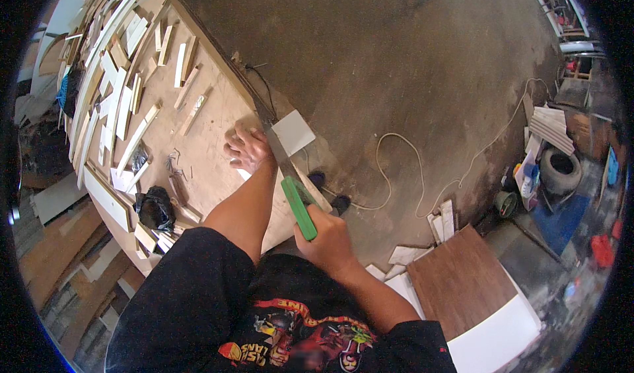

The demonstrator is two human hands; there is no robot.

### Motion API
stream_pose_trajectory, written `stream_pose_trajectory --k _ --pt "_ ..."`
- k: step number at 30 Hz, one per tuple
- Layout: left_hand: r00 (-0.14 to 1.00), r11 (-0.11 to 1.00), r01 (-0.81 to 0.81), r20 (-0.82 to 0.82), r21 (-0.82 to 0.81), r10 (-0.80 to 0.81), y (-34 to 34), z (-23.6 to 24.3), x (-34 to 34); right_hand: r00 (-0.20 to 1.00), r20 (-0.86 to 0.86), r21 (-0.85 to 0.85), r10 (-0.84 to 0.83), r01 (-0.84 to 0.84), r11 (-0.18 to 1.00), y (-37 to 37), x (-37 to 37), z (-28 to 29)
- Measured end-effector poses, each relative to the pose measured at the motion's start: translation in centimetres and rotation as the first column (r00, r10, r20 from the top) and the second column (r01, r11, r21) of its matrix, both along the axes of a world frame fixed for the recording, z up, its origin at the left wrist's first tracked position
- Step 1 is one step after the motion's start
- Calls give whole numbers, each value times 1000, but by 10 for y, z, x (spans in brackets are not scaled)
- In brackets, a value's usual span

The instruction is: The person uses a saw to cut a piece of wood held by hand on a table, then uses a hammer to drive a nail into the wood and fits several wooden pieces together.

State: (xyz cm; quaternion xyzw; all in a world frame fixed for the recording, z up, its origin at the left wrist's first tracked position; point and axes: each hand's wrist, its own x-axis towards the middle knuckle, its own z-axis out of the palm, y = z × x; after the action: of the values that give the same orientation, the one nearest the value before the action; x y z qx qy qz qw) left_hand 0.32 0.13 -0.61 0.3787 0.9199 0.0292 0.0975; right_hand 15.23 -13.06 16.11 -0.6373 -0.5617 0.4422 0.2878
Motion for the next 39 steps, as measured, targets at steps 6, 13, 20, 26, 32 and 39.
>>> stream_pose_trajectory --k 6,13,20,26,32,39 --pt "999 1000 6 35 -16 -6 1 0 1 1000 -17 44 -3 3 999 4 1 -7" --pt "1000 1000 11 18 -29 -10 1 3 2 1000 -23 52 0 1 999 20 -6 -17" --pt "1000 1000 17 8 5 -17 0 4 4 1000 7 0 1 -1 1000 1 5 -7" --pt "999 999 -33 27 -26 34 5 5 -3 999 -38 21 -18 19 1000 6 -4 -7" --pt "997 1000 9 70 -21 -8 1 6 6 1000 -5 15 -27 27 1000 30 -9 -15" --pt "1000 1000 14 27 13 -14 -2 2 1 999 -18 -24 -47 46 999 -3 -5 5"
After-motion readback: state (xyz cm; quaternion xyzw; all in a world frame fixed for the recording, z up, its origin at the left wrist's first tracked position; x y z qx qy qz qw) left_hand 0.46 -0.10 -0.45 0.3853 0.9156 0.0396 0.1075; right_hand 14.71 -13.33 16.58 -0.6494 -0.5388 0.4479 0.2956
